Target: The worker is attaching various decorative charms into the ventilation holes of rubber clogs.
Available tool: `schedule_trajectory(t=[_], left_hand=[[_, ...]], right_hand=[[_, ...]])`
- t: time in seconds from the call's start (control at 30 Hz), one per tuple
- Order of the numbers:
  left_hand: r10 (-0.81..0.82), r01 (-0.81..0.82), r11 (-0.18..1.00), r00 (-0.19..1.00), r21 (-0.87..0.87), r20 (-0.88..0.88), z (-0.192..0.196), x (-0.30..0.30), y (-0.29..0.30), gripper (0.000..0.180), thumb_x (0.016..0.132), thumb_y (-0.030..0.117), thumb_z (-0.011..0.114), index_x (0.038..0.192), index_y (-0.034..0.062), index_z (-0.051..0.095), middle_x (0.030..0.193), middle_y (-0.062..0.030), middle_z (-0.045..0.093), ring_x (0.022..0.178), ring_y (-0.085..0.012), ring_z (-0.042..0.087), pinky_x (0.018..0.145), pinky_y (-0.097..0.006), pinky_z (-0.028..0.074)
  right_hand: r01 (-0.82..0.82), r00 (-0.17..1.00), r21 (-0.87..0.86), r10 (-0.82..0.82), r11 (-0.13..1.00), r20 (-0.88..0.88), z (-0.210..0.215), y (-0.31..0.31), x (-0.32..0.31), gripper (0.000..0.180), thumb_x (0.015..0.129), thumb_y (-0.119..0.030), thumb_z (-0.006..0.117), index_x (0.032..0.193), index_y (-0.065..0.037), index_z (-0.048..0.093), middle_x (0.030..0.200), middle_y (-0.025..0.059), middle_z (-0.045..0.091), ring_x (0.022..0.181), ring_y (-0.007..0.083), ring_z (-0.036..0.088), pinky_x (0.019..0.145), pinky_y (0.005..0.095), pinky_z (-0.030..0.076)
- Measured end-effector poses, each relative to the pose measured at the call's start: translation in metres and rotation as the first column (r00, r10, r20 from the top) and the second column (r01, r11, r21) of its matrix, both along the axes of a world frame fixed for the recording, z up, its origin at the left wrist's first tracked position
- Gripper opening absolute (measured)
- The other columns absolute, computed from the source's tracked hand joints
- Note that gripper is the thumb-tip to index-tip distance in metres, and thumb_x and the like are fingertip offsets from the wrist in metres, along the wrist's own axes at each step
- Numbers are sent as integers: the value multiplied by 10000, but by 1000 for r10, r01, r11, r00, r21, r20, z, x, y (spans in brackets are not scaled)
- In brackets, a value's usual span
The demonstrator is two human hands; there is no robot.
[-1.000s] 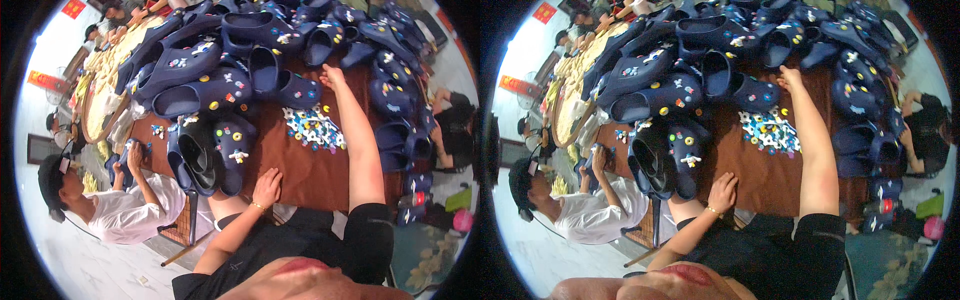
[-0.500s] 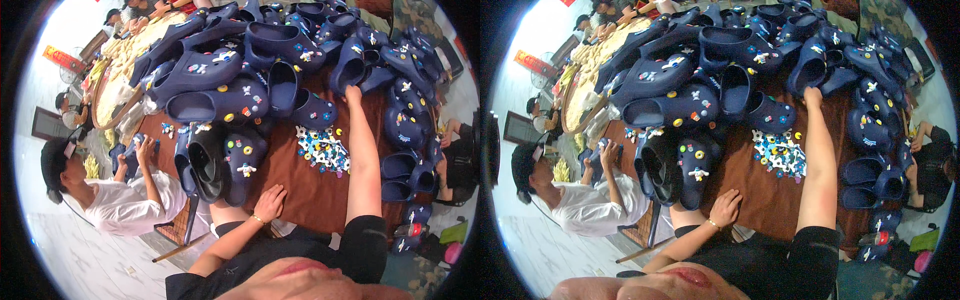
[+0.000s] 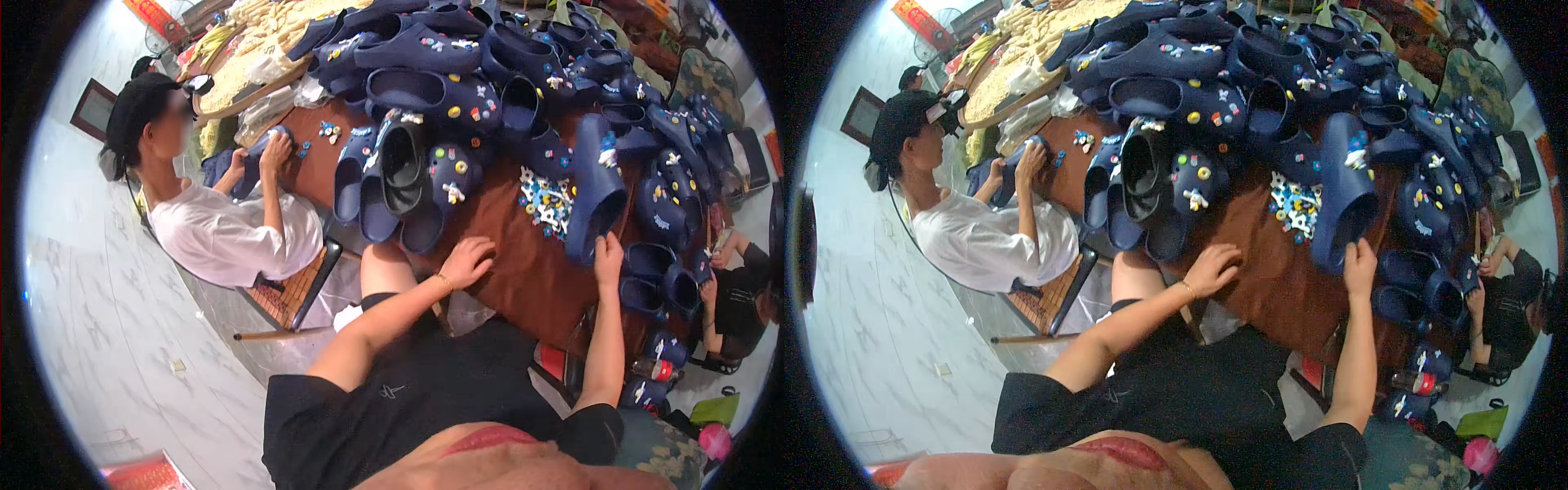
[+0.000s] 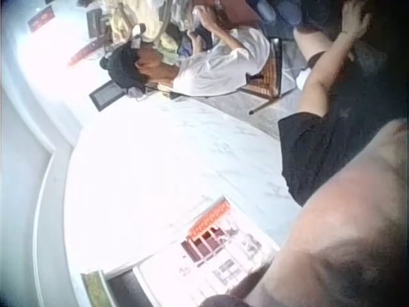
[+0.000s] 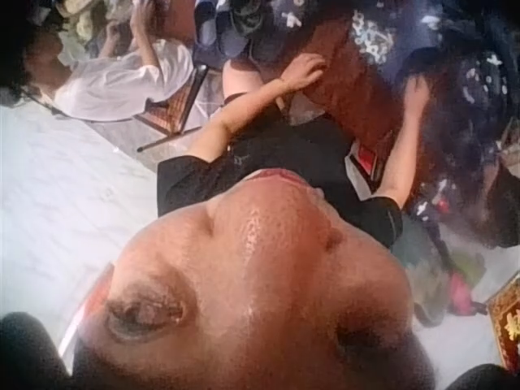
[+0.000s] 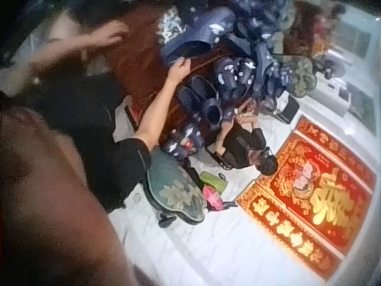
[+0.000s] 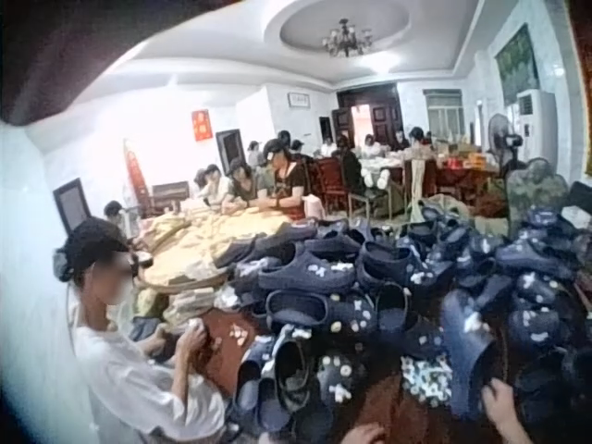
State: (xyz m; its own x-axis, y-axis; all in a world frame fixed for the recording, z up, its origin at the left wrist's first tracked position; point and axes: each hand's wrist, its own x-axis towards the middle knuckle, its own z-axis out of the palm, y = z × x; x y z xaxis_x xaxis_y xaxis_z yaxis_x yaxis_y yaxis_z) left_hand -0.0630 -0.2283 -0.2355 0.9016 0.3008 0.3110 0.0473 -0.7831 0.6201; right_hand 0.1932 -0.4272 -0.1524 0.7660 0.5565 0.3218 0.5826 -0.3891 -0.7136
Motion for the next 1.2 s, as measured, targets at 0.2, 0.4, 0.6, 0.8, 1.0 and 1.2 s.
schedule_trajectory(t=[0.2,0.4,0.6,0.8,1.0,1.2], left_hand=[[106,-79,975,987,-206,121,47,-11,-19,743,708,368,617,1273,13,291,1291,-172,331,1192,-322,314,991,-385,255],[162,-149,977,984,-153,73,28,-12,-26,706,681,116,605,1275,-12,244,1267,-224,318,1181,-363,315,986,-388,270],[203,-205,970,979,-131,-28,21,-8,-21,628,660,-34,465,1260,-3,283,1223,-209,372,1151,-348,352,975,-378,290],[272,-268,955,962,-126,10,19,-6,-17,584,670,-64,474,1230,37,347,1158,-183,448,1078,-329,427,919,-369,342],[280,-276,954,960,-117,25,21,-4,-19,571,676,-76,468,1222,55,363,1119,-180,470,1046,-331,449,891,-374,359],[293,-287,951,955,-117,39,19,-2,-19,557,679,-76,456,1214,54,371,1098,-179,481,1029,-332,460,878,-377,367]], right_hand=[[33,998,-181,-42,983,-41,-8,-20,-120,212,763,-188,504,695,6,451,642,237,515,625,428,501,534,441,403],[-110,989,-267,79,957,-124,-36,-5,-166,249,770,-285,530,782,-39,561,651,187,567,639,375,562,563,440,439],[180,981,-149,-189,972,-50,-55,-7,-81,228,734,-235,582,856,-42,582,777,143,607,745,298,589,655,383,458],[331,940,-296,-340,896,21,-75,12,-38,212,738,-214,587,901,-80,569,908,127,575,836,309,559,688,404,452],[223,971,-212,-198,951,133,-83,46,-41,174,744,-191,564,910,-143,580,921,112,547,819,323,554,689,422,457],[144,983,-403,-82,904,166,-82,68,-39,184,755,-146,537,935,-153,573,927,128,528,815,328,561,703,431,458]])
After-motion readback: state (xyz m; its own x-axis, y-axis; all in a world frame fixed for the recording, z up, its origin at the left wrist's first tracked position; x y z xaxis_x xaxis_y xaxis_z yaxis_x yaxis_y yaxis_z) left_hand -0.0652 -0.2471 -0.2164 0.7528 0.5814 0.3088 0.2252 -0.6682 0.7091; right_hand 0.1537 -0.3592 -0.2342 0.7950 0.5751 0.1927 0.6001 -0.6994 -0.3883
